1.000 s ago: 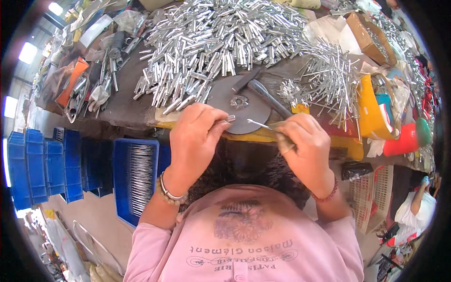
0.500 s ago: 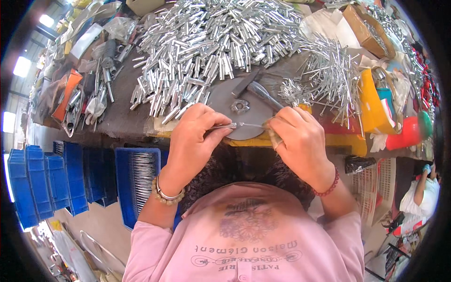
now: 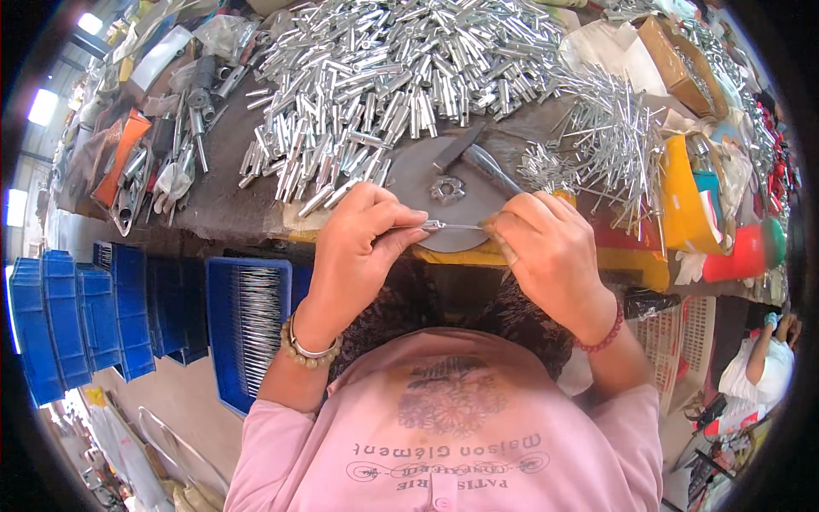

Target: The person assembles metal components by inserting pins into metal sleeves on a metal base, securing them by hand and with a hammer, and placing the assembled pieces into a blue bin.

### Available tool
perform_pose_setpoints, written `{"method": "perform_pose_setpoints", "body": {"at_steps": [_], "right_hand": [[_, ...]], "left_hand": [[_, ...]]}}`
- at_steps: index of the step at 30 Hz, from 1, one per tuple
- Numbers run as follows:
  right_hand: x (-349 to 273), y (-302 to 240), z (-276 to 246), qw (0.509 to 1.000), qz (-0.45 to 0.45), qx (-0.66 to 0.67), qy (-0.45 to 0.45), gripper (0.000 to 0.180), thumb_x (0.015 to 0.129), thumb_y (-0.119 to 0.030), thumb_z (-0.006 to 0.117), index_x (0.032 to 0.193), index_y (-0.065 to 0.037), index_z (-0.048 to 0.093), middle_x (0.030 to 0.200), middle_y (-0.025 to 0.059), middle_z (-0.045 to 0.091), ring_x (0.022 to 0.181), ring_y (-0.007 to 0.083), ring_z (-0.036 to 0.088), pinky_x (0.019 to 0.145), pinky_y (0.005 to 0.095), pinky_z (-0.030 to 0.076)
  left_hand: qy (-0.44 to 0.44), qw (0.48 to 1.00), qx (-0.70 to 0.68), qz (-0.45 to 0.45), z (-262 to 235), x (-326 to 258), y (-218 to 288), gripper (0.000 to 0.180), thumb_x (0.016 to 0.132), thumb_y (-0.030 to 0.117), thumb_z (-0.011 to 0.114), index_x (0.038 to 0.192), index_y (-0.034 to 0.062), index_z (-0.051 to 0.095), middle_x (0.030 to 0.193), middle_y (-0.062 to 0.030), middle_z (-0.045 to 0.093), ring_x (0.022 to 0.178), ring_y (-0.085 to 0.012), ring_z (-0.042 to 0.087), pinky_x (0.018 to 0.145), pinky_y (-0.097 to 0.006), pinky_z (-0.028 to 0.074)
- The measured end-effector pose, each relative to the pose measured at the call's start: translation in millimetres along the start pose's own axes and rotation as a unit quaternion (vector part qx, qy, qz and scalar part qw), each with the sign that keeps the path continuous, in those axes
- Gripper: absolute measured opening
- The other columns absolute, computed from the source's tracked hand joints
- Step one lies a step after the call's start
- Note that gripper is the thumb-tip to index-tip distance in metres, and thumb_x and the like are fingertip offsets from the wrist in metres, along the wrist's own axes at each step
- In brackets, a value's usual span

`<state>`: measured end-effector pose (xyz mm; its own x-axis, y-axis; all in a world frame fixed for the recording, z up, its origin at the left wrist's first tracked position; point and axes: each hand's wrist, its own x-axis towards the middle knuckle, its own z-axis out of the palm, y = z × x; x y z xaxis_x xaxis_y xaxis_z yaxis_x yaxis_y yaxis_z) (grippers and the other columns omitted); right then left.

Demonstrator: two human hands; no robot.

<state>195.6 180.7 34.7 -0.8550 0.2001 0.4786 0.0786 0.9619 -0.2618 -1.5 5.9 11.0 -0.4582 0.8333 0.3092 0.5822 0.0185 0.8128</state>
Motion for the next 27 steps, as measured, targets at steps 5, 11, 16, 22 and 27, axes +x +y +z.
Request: {"method": "perform_pose_setpoints", "body": {"at_steps": [5, 11, 16, 22, 27], "right_hand": [[3.6, 0.1, 3.0, 1.000, -0.016, 0.000, 0.003, 0.011, 0.085, -0.008, 0.069, 0.095, -0.008, 0.073, 0.096, 0.0046, 0.061, 0.090, 0.0244, 0.065, 0.081, 0.0396, 0.054], [1.5, -1.9, 12.9, 1.000, -0.023, -0.010, 0.018, 0.008, 0.085, -0.012, 0.070, 0.092, -0.011, 0.074, 0.098, 0.0032, 0.060, 0.092, 0.0224, 0.065, 0.082, 0.0377, 0.054], [-21.6, 29.7, -7.3, 0.979, 0.104, -0.041, 0.167, 0.011, 0.085, -0.007, 0.079, 0.096, -0.010, 0.079, 0.094, 0.0062, 0.071, 0.089, 0.0265, 0.072, 0.078, 0.0409, 0.059], [-44.6, 61.3, -36.3, 0.975, 0.189, -0.088, 0.075, 0.017, 0.084, -0.004, 0.082, 0.102, -0.007, 0.080, 0.097, 0.0082, 0.074, 0.091, 0.0296, 0.073, 0.081, 0.0400, 0.059], [-31.3, 66.6, -37.6, 0.985, 0.130, -0.111, 0.028, 0.014, 0.085, -0.005, 0.081, 0.099, -0.006, 0.079, 0.098, 0.0075, 0.071, 0.093, 0.0301, 0.072, 0.081, 0.0425, 0.058]], "left_hand": [[-0.006, 1.000, -0.010, 0.005, 1.3, 2.8, 1.3, 0.019, 0.084, 0.000, 0.087, 0.102, 0.0026, 0.082, 0.091, -0.0072, 0.064, 0.085, -0.0236, 0.063, 0.074, -0.035, 0.050], [-0.020, 1.000, 0.015, 0.019, -1.2, 0.4, 0.5, 0.022, 0.085, -0.005, 0.084, 0.106, 0.0039, 0.083, 0.096, -0.0039, 0.061, 0.086, -0.0162, 0.060, 0.075, -0.029, 0.047], [-0.003, 0.999, 0.027, 0.028, 0.4, -0.2, 2.5, 0.021, 0.085, -0.006, 0.083, 0.104, 0.0039, 0.083, 0.096, -0.0046, 0.061, 0.084, -0.0167, 0.059, 0.073, -0.030, 0.045], [-0.001, 0.999, 0.037, 0.027, 2.5, -0.3, 5.0, 0.021, 0.086, -0.005, 0.086, 0.104, 0.0039, 0.081, 0.096, -0.0078, 0.062, 0.084, -0.0207, 0.062, 0.071, -0.032, 0.049], [-0.001, 0.999, 0.026, 0.019, 1.5, -1.0, 5.1, 0.021, 0.087, -0.005, 0.084, 0.105, 0.0036, 0.081, 0.096, -0.0065, 0.062, 0.085, -0.0192, 0.060, 0.073, -0.031, 0.047]]}}
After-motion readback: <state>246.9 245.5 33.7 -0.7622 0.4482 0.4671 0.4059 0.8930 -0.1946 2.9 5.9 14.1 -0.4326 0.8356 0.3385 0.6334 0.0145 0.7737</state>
